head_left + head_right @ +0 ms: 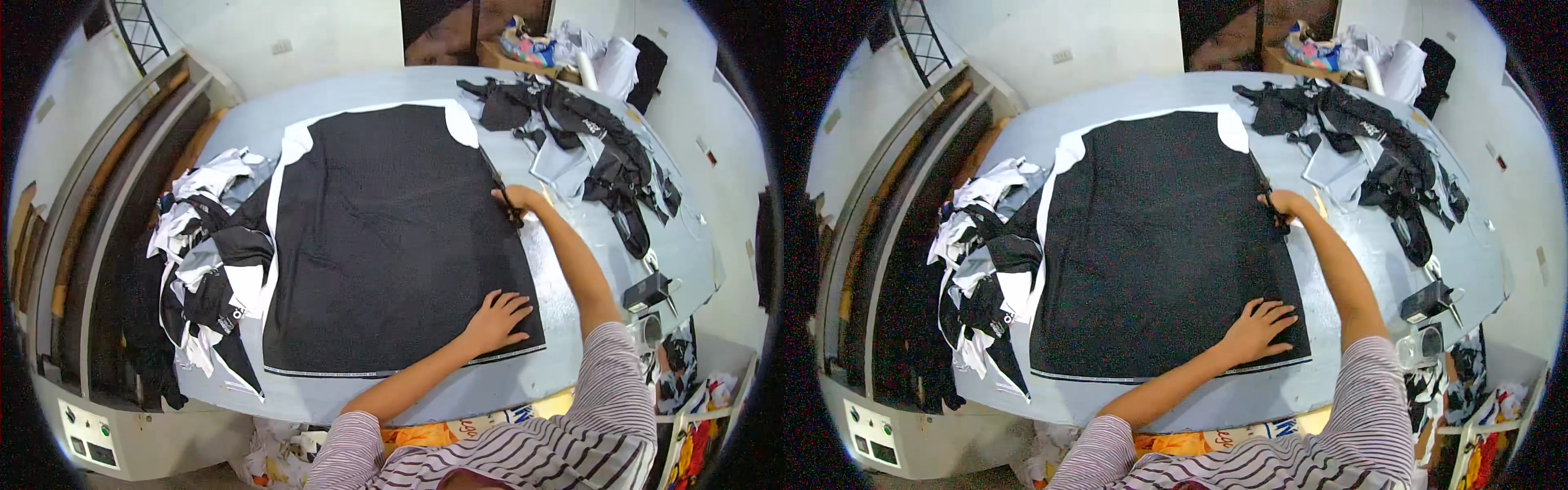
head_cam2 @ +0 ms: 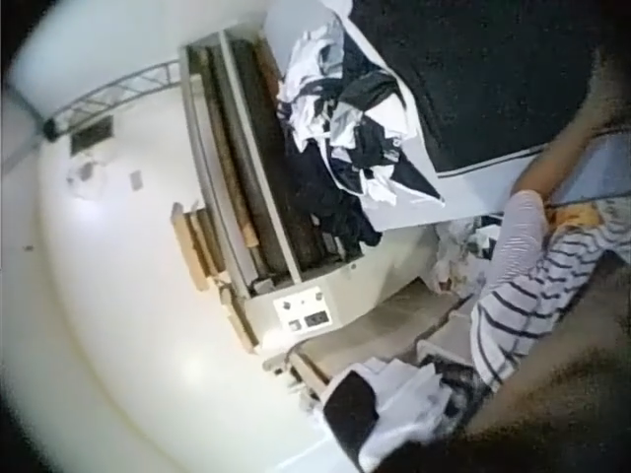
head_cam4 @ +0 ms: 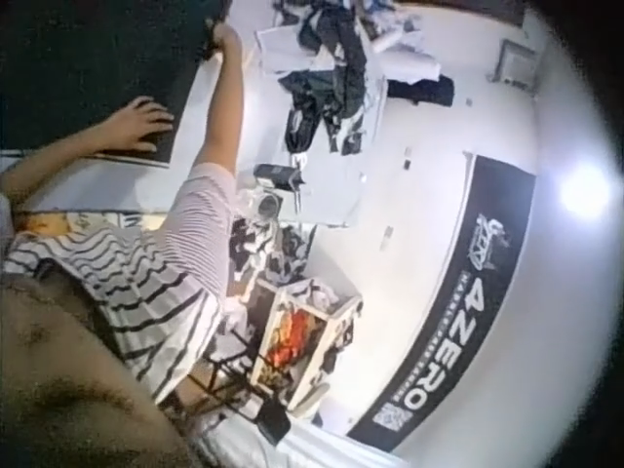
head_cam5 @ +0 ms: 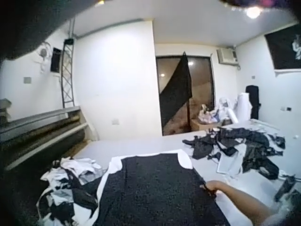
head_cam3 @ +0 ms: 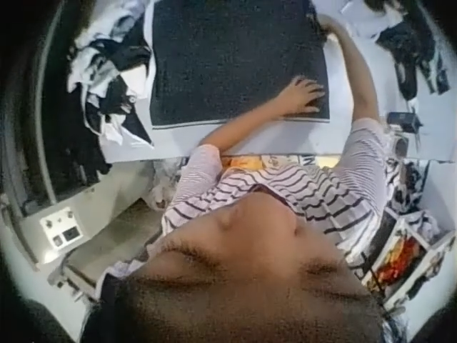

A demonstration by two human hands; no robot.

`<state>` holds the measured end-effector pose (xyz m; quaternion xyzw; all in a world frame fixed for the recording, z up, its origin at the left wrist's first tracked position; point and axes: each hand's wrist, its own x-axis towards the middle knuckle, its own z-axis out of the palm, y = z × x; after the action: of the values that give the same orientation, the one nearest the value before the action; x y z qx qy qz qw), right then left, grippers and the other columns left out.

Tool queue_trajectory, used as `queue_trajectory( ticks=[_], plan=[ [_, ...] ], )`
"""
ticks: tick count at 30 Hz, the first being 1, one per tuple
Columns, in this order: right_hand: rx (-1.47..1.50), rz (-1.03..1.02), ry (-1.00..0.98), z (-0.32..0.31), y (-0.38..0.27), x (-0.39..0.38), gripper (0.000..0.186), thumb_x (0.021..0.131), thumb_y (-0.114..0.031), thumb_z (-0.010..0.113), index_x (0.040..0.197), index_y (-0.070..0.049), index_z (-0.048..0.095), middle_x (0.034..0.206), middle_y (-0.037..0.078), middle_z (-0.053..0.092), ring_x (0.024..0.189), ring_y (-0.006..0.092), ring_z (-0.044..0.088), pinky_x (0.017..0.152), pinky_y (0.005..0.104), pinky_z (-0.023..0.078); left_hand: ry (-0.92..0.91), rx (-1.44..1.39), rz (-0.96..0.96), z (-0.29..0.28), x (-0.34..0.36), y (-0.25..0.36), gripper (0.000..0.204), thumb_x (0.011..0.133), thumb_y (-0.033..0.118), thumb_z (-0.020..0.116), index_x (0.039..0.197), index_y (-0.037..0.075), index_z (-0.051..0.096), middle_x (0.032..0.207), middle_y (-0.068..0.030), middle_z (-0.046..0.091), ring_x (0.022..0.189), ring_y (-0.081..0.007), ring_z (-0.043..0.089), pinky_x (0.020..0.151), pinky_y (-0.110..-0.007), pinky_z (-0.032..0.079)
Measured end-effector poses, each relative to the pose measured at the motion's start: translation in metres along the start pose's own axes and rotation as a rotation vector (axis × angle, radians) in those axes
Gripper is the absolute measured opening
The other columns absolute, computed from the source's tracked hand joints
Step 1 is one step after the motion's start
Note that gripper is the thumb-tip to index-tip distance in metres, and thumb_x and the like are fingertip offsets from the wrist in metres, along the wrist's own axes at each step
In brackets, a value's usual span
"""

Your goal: Using scissors to cut along a specific pattern on a piece of black fabric.

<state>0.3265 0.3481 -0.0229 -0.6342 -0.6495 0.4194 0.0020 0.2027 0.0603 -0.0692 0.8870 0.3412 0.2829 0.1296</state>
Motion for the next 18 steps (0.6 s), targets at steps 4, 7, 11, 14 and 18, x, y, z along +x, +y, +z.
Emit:
queue_trajectory(
  ticks=[4, 7, 11, 14, 18],
  plan=[
    [0.122, -0.020, 0.027, 0.016, 0.000, -0.012, 0.050, 0.088, -0.048, 0.048, 0.073, -0.001, 0.054, 0.060, 0.010, 0.056, 0.049, 0.0248, 0.058, 0.045, 0.0382, 0.046, 0.018, 0.069, -0.038, -0.007, -0.005, 0.003, 0.062, 0.082, 0.047, 0.058, 0.130, 0.011, 0.046, 0.138, -0.0115, 0.040, 0.129, -0.0272, 0.033, 0.106, -0.048, 0.023],
    [0.326, -0.077, 0.006, 0.009, 0.045, -0.033, 0.045, 0.087, -0.046, 0.049, 0.070, -0.005, 0.053, 0.059, 0.007, 0.057, 0.048, 0.0205, 0.057, 0.045, 0.0348, 0.046, -0.110, 0.145, -0.067, -0.002, -0.001, 0.012, 0.066, 0.084, 0.053, 0.050, 0.135, 0.011, 0.041, 0.144, -0.0129, 0.033, 0.135, -0.0276, 0.026, 0.109, -0.047, 0.018],
    [0.344, -0.099, 0.020, 0.028, 0.074, -0.094, 0.041, 0.086, -0.044, 0.050, 0.068, -0.008, 0.052, 0.055, 0.005, 0.057, 0.045, 0.0174, 0.057, 0.039, 0.0295, 0.040, -0.123, 0.169, -0.025, -0.013, -0.026, 0.014, 0.066, 0.085, 0.053, 0.049, 0.135, 0.010, 0.040, 0.142, -0.0135, 0.034, 0.134, -0.0278, 0.027, 0.109, -0.046, 0.018],
    [0.325, -0.064, 0.027, 0.039, 0.117, -0.155, 0.044, 0.086, -0.047, 0.051, 0.068, -0.006, 0.052, 0.053, 0.006, 0.056, 0.043, 0.0171, 0.056, 0.039, 0.0294, 0.041, -0.160, 0.130, 0.003, -0.029, -0.056, 0.030, 0.065, 0.086, 0.051, 0.049, 0.135, 0.010, 0.040, 0.143, -0.0132, 0.034, 0.134, -0.0279, 0.027, 0.109, -0.047, 0.018],
    [0.438, 0.024, 0.113, 0.055, 0.165, -0.249, 0.046, 0.084, -0.046, 0.056, 0.068, -0.002, 0.053, 0.052, 0.007, 0.055, 0.041, 0.0170, 0.055, 0.039, 0.0283, 0.041, -0.293, 0.063, 0.007, -0.060, -0.109, 0.066, 0.063, 0.087, 0.052, 0.047, 0.135, 0.013, 0.041, 0.145, -0.0122, 0.030, 0.136, -0.0282, 0.024, 0.110, -0.047, 0.017]
  ],
)
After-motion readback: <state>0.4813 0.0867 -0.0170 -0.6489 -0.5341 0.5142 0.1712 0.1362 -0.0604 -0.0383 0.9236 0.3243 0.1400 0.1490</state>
